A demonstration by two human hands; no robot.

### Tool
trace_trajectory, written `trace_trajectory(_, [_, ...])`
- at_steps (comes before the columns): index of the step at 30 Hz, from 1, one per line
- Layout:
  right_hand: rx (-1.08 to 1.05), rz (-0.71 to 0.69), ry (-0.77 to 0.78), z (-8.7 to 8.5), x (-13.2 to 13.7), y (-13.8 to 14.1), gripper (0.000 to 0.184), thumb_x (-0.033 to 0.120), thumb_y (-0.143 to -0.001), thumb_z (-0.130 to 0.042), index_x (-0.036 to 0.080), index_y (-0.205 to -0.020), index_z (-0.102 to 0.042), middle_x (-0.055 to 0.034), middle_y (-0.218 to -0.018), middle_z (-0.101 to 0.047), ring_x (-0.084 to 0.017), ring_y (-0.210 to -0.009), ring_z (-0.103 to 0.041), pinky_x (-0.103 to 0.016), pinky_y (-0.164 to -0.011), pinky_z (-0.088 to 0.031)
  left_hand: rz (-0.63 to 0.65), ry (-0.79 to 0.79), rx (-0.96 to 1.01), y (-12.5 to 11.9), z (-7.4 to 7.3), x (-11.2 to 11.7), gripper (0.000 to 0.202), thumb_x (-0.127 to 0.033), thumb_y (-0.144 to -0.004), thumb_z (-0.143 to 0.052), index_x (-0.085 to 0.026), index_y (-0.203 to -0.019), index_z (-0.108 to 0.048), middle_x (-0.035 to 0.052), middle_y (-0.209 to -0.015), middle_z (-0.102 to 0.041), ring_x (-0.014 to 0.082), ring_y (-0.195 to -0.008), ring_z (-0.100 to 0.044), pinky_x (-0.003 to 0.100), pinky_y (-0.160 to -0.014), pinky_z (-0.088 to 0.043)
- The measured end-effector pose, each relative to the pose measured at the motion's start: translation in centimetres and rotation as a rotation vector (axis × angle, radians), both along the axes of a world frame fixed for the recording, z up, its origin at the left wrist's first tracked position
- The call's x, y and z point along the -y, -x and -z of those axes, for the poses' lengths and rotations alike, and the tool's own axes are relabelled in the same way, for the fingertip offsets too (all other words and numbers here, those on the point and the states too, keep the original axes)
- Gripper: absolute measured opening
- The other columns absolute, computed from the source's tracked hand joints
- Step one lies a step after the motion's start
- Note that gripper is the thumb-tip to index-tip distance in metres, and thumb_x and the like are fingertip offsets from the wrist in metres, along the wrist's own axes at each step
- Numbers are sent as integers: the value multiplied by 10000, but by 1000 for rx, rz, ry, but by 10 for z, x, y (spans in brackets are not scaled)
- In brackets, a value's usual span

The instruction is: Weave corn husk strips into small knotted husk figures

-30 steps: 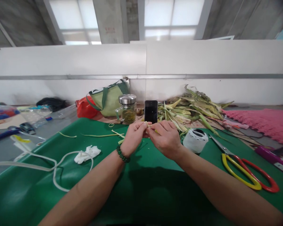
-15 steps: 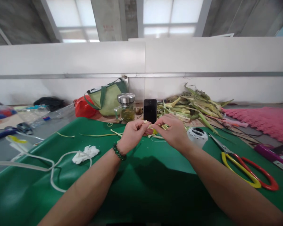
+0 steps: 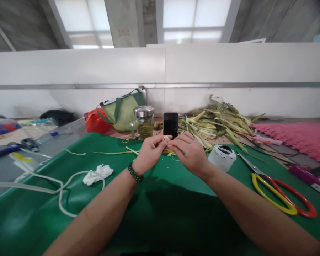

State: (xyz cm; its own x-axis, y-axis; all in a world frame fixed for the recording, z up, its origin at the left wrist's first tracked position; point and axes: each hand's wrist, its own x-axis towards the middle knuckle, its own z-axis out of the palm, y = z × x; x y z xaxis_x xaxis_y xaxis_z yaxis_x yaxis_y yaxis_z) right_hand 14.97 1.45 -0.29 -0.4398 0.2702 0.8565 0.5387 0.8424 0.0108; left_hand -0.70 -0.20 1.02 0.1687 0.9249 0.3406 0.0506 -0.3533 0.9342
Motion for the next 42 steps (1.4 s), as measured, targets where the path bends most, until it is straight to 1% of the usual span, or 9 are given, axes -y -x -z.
trace_trajectory(7, [-20, 45, 87, -3, -1, -3, 213, 280, -904, -500, 181, -791, -651, -56, -742, -638, -175, -714, -544, -307, -664, -460, 72, -101, -140, 2, 2, -1, 309, -368, -803, -571, -126, -950, -695, 88, -860, -694, 202, -798, -644, 288, -704, -543])
trace_trajectory(13, [16, 20, 89, -3, -2, -5, 220, 253, -919, -463, 181, -843, -657, -63, -786, -636, -176, -757, -576, -297, -696, -470, -6, -179, -241, 1, 4, -3, 233, -252, -812, -521, -150, -948, -680, 73, -889, -684, 189, -809, -629, 266, -700, -531])
trace_trajectory(17, [-16, 21, 110, -2, 0, -5, 213, 239, -915, -472, 179, -826, -657, -53, -781, -626, -149, -713, -582, -258, -646, -456, -20, -204, -277, -1, 6, -2, 205, -163, -765, -519, -171, -892, -679, 50, -867, -684, 183, -809, -617, 264, -719, -525])
trace_trajectory(23, [-138, 20, 350, -5, -1, -5, 63, 257, -817, -599, 194, -822, -596, -8, -735, -606, -115, -604, -540, -222, -544, -424, -5, -265, -346, -3, 3, 4, 275, -92, -741, -453, -164, -908, -659, 45, -867, -671, 176, -811, -606, 264, -738, -504])
trace_trajectory(27, [-209, -11, 476, -4, -2, -4, 99, 241, -765, -625, 195, -839, -579, 11, -695, -584, -102, -567, -522, -211, -516, -425, 37, -237, -276, -5, 0, 9, 202, -151, -766, -498, -139, -927, -619, 65, -890, -665, 182, -830, -614, 267, -738, -493])
trace_trajectory(29, [-235, -44, 520, -4, -2, -3, 113, 235, -761, -610, 196, -865, -590, 20, -664, -571, -99, -545, -519, -210, -508, -430, -11, -188, -193, -7, 1, 9, 179, -251, -797, -535, -148, -937, -579, 58, -834, -670, 170, -765, -625, 260, -686, -494])
trace_trajectory(32, [-257, -75, 531, -5, 1, -1, 102, 249, -766, -597, 192, -850, -608, 2, -685, -593, -109, -567, -543, -220, -522, -445, -123, -148, -131, -8, 5, 6, 184, -346, -803, -564, -185, -869, -505, 2, -662, -637, 141, -613, -603, 239, -588, -470])
trace_trajectory(38, [-323, -87, 499, -8, 6, -1, 94, 255, -781, -572, 185, -769, -633, -30, -728, -660, -131, -617, -599, -236, -562, -471, -169, -147, -141, -9, 10, 2, 155, -310, -781, -578, -206, -771, -463, -68, -488, -491, 119, -504, -524, 232, -555, -435])
trace_trajectory(42, [-380, -56, 490, -2, 4, 1, 126, 280, -808, -558, 189, -764, -634, -25, -695, -663, -138, -601, -613, -246, -565, -479, -152, -146, -104, -9, 11, 0, 127, -284, -754, -590, -200, -742, -495, -55, -528, -511, 110, -525, -523, 227, -558, -437])
